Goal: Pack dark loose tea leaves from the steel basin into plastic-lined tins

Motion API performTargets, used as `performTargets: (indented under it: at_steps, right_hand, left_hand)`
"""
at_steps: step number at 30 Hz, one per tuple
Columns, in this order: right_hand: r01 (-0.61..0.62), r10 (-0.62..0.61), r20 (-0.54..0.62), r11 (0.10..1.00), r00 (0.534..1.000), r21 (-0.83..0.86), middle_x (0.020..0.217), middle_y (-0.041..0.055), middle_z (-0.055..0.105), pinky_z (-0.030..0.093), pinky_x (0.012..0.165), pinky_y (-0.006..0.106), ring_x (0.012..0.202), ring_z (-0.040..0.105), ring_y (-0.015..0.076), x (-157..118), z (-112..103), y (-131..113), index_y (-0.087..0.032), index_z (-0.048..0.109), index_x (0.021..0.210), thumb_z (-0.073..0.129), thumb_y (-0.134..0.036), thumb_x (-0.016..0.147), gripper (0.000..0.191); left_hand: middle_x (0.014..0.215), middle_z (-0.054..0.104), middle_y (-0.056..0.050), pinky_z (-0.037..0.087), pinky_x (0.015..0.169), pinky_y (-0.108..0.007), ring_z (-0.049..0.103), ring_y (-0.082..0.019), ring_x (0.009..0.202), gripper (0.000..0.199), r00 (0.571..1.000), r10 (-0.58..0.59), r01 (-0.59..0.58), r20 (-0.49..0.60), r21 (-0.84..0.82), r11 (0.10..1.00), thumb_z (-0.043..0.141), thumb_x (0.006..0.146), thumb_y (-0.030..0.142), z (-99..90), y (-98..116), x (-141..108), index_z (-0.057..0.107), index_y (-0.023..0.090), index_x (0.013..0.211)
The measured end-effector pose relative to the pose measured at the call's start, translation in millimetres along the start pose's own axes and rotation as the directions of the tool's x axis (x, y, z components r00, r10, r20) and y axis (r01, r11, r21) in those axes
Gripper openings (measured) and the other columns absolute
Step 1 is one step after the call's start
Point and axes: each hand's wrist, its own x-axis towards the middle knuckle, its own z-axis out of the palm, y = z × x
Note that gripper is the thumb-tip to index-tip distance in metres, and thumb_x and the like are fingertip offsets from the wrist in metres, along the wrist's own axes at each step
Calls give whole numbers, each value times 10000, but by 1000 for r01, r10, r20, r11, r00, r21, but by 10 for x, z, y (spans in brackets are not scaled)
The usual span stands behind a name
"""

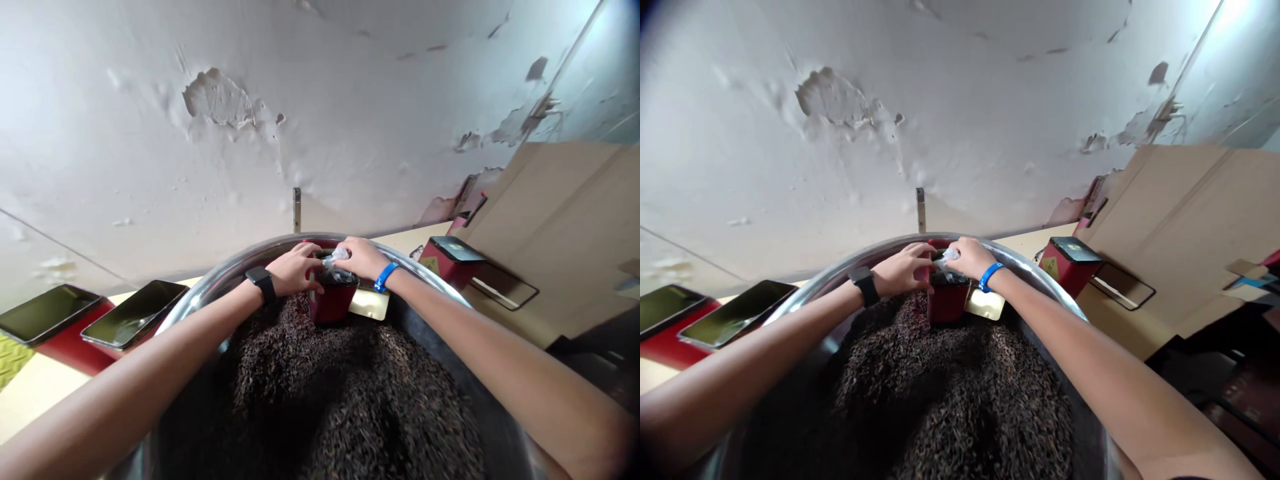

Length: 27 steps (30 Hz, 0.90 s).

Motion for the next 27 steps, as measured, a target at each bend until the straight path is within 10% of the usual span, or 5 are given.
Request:
performTargets:
  at_steps: [9,12,17,22,27]
  right_hand:
    - [-288,175,301,876,938,388,476,-38,484,319,389,199,373,431,76,-49,73,-181,-184,537,766,456,-172,667,129]
    - [-469,216,471,710,855,525,483,-29,503,381,399,199,395,467,82,-74,-3,-177,-175,538,790,455,-167,699,124]
    - [-544,-93,604,341,792,766,894,60,632,476,754,223,812,599,125,-108,-174,-119,-146,575,890,574,-178,679,214]
    - [-414,32,502,613,864,673,702,40,621,451,557,226,569,548,99,-62,-67,-102,-138,595,768,576,-295,699,173]
    - [-137,110,110,951,988,277,566,3,567,320,488,214,534,466,95,-12,136,-106,-146,612,624,561,-374,687,242]
  left_hand:
    - [765,599,-37,399,705,-315,551,-164,716,468,990,94,-107,105,129,986,513,685,616,136,394,-1,602,171,802]
    - [811,604,-41,385,603,-264,549,-157,708,435,989,69,-82,130,93,992,519,712,577,75,397,-9,588,186,889]
    - [759,594,-40,361,584,-260,542,-154,690,439,990,-53,33,128,152,988,466,730,601,-89,188,-47,616,192,778]
    - [704,589,-61,339,564,-274,532,-164,636,505,968,-220,198,122,173,965,427,720,643,7,273,-44,634,183,726]
    - [676,591,-54,355,562,-274,529,-156,608,434,942,-326,319,77,94,943,444,756,570,40,342,-26,621,174,759]
